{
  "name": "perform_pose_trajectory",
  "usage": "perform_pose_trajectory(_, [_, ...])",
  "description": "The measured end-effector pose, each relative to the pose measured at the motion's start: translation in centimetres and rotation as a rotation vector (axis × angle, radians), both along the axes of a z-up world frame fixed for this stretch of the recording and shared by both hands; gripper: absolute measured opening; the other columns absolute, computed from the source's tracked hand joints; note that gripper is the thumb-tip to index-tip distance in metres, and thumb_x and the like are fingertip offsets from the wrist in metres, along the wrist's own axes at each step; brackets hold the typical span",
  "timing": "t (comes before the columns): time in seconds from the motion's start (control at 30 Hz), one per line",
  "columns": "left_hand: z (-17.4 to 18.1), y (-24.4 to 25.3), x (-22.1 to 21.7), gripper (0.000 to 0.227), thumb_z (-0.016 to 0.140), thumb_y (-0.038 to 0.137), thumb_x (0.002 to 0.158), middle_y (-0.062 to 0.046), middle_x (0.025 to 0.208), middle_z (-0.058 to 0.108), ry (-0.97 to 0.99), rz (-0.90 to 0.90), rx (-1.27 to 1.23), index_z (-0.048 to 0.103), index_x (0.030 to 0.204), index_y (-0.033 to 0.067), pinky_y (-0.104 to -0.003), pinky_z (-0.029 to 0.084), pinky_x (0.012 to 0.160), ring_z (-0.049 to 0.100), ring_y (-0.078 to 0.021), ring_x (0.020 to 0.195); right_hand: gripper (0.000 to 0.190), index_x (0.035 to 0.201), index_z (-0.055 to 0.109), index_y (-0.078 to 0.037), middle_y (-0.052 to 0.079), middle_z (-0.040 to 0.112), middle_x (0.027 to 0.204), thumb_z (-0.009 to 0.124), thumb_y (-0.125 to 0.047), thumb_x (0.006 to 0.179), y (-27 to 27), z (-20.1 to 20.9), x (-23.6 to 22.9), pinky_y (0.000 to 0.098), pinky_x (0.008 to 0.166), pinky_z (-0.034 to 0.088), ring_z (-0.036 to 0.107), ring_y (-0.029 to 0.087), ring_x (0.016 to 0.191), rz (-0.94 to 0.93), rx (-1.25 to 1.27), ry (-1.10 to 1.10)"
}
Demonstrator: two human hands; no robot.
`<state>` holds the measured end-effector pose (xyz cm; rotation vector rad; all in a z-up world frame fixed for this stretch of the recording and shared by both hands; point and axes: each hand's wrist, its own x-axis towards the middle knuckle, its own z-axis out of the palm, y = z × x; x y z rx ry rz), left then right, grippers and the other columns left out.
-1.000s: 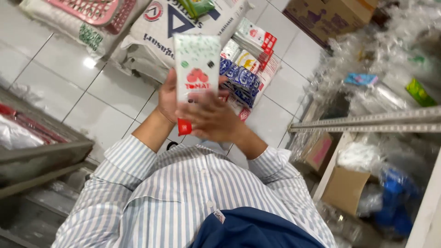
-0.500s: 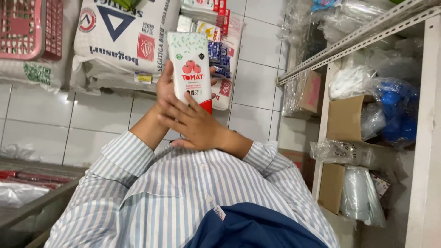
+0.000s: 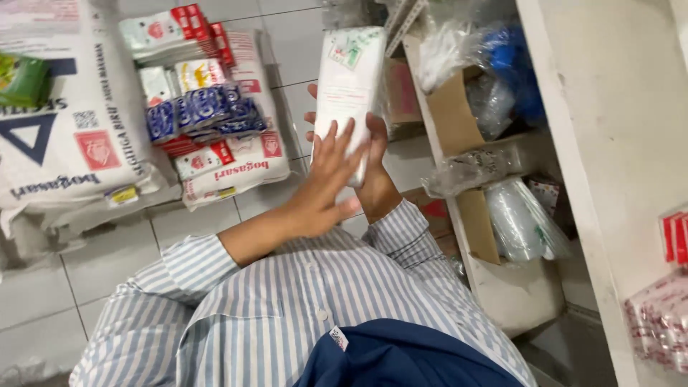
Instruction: The person repeatedly picks up packs of plastic bags and small boxes from the floor and places them onto a shelf. The person handles the items one at a time, moving between the floor and the shelf throughout the clip.
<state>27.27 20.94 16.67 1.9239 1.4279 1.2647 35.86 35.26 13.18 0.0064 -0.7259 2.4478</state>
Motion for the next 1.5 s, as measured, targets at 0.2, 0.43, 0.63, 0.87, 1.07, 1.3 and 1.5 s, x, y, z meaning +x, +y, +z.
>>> perform_pose_trajectory(0.2, [0.2, 12.4, 6.3, 0.082, 0.027, 0.077, 0.101, -0.016, 0.171, 0.018, 0.586, -0.106, 0.216, 0.037, 0.164, 0.0251, -0.075, -0.002, 0.119, 0.006, -0.0423, 0.158, 0.102, 0.162, 0.01, -0.016, 0.011, 0.03, 0.161, 0.066, -0.061, 0.09, 4.0, 1.3, 6.2, 0.0556, 0.095, 0.056, 0.05, 0.044, 0.133, -0.233, -0.086, 0.111])
perform_pose_trajectory(0.43, [7.4, 24.6, 6.4, 0.067, 0.036, 0.063, 0.108, -0.023, 0.168, 0.018, 0.627, 0.073, -0.007, 0.038, 0.165, 0.0286, -0.075, -0.001, 0.113, 0.011, -0.0442, 0.155, 0.093, 0.158, 0.023, -0.003, 0.023, 0.046, 0.149, 0.065, -0.061, 0.099, 7.8, -0.1, 15.3, 0.0549, 0.102, 0.051, 0.054, 0.045, 0.132, -0.226, -0.025, 0.115])
perform_pose_trajectory(0.63, [5.9, 29.1, 10.7, 0.086, 0.048, 0.066, 0.113, -0.024, 0.173, 0.013, 0.494, 0.023, 0.059, 0.021, 0.169, 0.0065, -0.07, 0.002, 0.127, 0.008, -0.047, 0.161, 0.093, 0.164, 0.027, -0.004, 0.022, 0.048, 0.156, 0.057, -0.061, 0.098, 9.1, 0.7, 17.7, 0.0505, 0.11, 0.049, 0.057, 0.036, 0.131, -0.396, -0.119, 0.116])
perform_pose_trajectory(0.87, [3.5, 23.0, 21.0, 0.067, 0.056, 0.058, 0.1, -0.024, 0.147, 0.049, 0.193, -0.903, 0.268, 0.061, 0.136, 0.0011, -0.056, 0.034, 0.12, 0.042, -0.0417, 0.14, 0.097, 0.162, 0.025, -0.008, 0.016, 0.04, 0.163, 0.045, -0.07, 0.091, 12.3, 4.5, 21.1, 0.0525, 0.105, 0.054, 0.061, 0.036, 0.132, -1.199, 0.017, 0.251])
perform_pose_trajectory(1.07, [6.4, 27.8, 20.3, 0.035, 0.066, 0.05, 0.099, -0.005, 0.116, 0.076, 0.079, -1.249, -0.128, 0.08, 0.111, 0.0201, -0.042, 0.054, 0.101, 0.071, -0.0253, 0.113, 0.097, 0.167, 0.026, -0.003, 0.024, 0.034, 0.164, 0.038, -0.077, 0.104, 13.1, 3.9, 29.2, 0.0498, 0.108, 0.048, 0.056, 0.036, 0.134, -1.149, 0.301, 0.1])
perform_pose_trajectory(1.3, [1.6, 34.9, 25.6, 0.101, 0.062, 0.06, 0.108, -0.018, 0.175, 0.018, -0.57, -1.147, -0.119, 0.006, 0.169, 0.0023, -0.051, 0.019, 0.133, 0.018, -0.0393, 0.163, 0.098, 0.169, 0.007, -0.015, 0.014, -0.002, 0.175, 0.027, -0.082, 0.1, 11.7, 5.7, 25.3, 0.052, 0.135, -0.001, -0.002, 0.03, 0.163, -1.645, 0.741, -1.189])
perform_pose_trajectory(1.5, [1.2, 39.0, 26.1, 0.088, 0.044, 0.067, 0.1, -0.01, 0.17, 0.035, -1.28, -1.665, -1.24, 0.023, 0.166, 0.0127, -0.051, 0.038, 0.127, 0.039, -0.0333, 0.158, 0.098, 0.164, 0.025, -0.019, 0.015, 0.016, 0.169, 0.056, -0.074, 0.09, 9.2, 8.9, 23.6, 0.0677, 0.124, -0.006, 0.007, 0.039, 0.159, -1.135, 1.352, -2.258])
